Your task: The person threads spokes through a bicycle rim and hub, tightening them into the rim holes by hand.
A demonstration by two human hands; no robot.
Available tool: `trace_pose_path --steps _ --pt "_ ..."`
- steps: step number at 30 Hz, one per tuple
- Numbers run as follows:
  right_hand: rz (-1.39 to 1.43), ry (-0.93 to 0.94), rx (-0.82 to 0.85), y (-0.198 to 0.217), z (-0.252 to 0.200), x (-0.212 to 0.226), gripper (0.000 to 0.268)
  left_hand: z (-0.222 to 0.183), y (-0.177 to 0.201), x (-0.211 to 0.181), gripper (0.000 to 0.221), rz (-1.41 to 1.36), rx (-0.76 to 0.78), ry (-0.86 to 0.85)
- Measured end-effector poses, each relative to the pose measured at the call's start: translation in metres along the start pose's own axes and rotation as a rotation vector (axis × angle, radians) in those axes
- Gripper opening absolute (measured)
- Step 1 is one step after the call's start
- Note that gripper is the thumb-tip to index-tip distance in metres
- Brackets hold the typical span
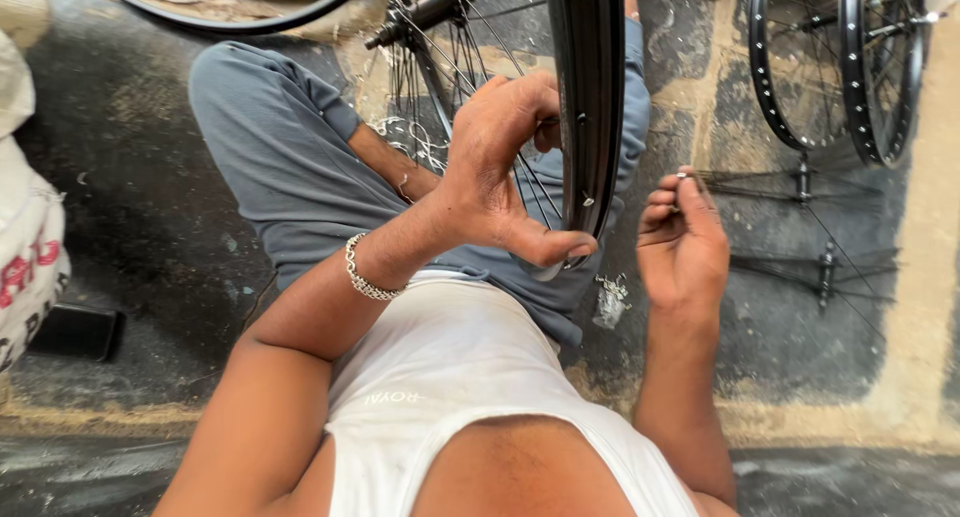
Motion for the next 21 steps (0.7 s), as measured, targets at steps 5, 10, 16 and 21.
trace_pose_path --steps 5,10,16,21 --pt "0.013 -0.110 0.212 -0.067 -0.067 -0.001 0.014 -0.002 0.003 0.000 0.069 0.017 0.001 -0.017" --pt "-0.586 0.507 0.380 -0.126 -0.102 0.020 0.012 -0.002 0.000 -0.005 0.068 0.037 0.007 -0.015" --pt "-1.403 1.344 0.519 -0.193 -0.108 0.046 0.013 -0.004 0.000 -0.007 0.070 0.074 0.001 0.003" --pt "-1.564 1.511 0.652 -0.225 -0.110 0.047 0.015 -0.004 0.004 -0.006 0.076 0.072 -0.006 0.025"
Point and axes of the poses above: each hand's wrist, its own z-axis towards the middle knuckle, its own y-axis out of the back of the hand, x = y × z, the point moved 3 cm from there along z, towards the middle knuckle, and after that the axes turned 6 degrees about -x, right-handed, at the moved point
